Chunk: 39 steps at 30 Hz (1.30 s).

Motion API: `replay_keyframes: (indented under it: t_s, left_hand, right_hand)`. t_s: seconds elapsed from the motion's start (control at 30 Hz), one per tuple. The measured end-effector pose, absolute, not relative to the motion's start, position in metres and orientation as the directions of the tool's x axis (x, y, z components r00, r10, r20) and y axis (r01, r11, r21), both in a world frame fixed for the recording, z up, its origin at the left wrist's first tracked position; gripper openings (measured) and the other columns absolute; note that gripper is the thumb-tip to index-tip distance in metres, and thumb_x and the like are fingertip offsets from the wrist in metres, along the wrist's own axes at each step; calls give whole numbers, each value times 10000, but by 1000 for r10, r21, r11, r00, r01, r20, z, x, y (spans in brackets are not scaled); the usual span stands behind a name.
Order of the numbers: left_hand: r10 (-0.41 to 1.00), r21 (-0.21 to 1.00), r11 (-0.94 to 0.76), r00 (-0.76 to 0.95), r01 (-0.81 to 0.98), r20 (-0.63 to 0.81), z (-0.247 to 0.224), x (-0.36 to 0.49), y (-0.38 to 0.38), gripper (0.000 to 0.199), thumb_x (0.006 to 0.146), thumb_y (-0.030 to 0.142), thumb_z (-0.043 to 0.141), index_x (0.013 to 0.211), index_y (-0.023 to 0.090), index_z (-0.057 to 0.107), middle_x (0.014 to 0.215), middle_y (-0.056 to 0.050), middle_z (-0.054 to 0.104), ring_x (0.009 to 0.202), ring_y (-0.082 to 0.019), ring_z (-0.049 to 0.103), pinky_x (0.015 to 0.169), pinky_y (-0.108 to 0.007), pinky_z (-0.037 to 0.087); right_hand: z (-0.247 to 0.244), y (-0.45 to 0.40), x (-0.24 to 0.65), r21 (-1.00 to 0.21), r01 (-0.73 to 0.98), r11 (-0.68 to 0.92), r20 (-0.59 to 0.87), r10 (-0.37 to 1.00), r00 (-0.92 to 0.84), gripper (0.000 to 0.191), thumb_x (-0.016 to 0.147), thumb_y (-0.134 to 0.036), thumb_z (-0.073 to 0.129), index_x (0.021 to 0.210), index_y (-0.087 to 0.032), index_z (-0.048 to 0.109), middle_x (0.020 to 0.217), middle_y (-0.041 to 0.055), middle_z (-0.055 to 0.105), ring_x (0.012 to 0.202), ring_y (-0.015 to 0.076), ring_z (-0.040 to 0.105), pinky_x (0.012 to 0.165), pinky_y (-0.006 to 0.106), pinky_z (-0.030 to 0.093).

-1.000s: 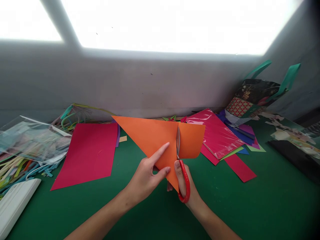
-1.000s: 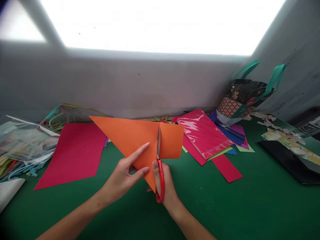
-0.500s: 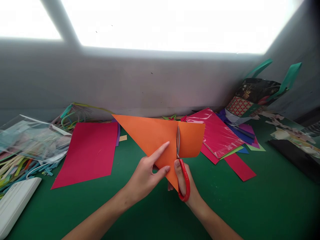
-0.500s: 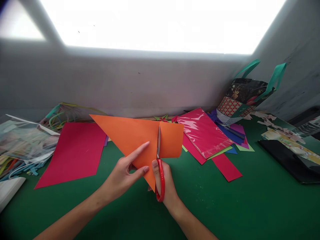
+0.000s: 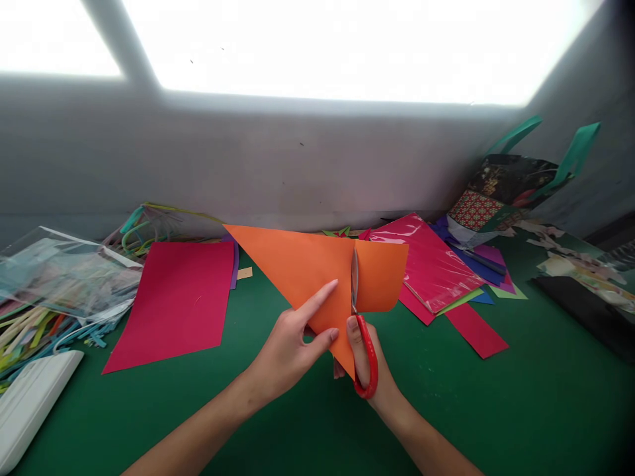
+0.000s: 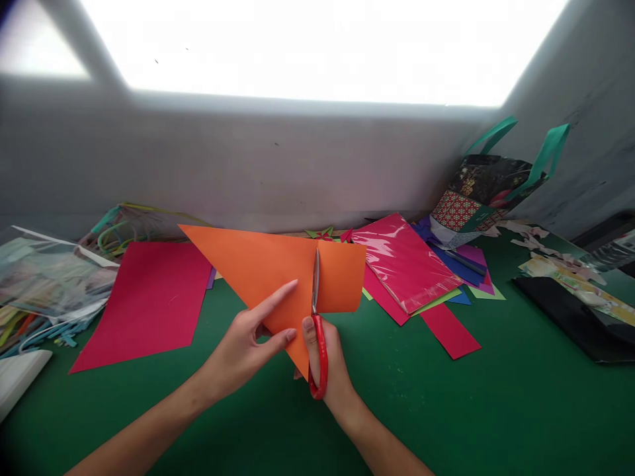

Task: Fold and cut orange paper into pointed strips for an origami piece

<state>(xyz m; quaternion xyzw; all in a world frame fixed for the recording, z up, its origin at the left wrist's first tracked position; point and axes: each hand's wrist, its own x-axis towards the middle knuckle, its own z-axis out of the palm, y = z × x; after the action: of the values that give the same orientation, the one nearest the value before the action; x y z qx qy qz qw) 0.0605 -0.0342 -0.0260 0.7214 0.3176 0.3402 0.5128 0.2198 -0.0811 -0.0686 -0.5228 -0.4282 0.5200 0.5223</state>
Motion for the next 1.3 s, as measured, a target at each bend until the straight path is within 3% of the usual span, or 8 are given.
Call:
replay_keyframes:
  t_s: [0.73, 1.3]
  left_hand:
    - [810, 950, -288, 560, 123, 173, -27, 60, -34, 657, 1045, 330, 603, 1652, 282, 358, 999, -41, 791, 717, -182, 724, 668, -288, 614]
    - [823, 926, -325, 540, 194, 175, -27, 60, -33, 656, 1033, 352, 608, 1645, 292, 378, 1030, -44, 717, 724, -157, 590, 612, -248, 526]
  right_hand:
    - [-75, -82, 220, -988, -133, -73, -84, 994, 77, 689, 933, -839, 464, 716, -199, 596, 453, -8, 530, 352, 146, 529, 350, 235, 449]
    - [-75, -82, 223, -980, -170, -103, -118, 990, 78, 631, 917, -810, 548, 761, -200, 586, 428, -30, 508, 303, 139, 493, 302, 227, 426]
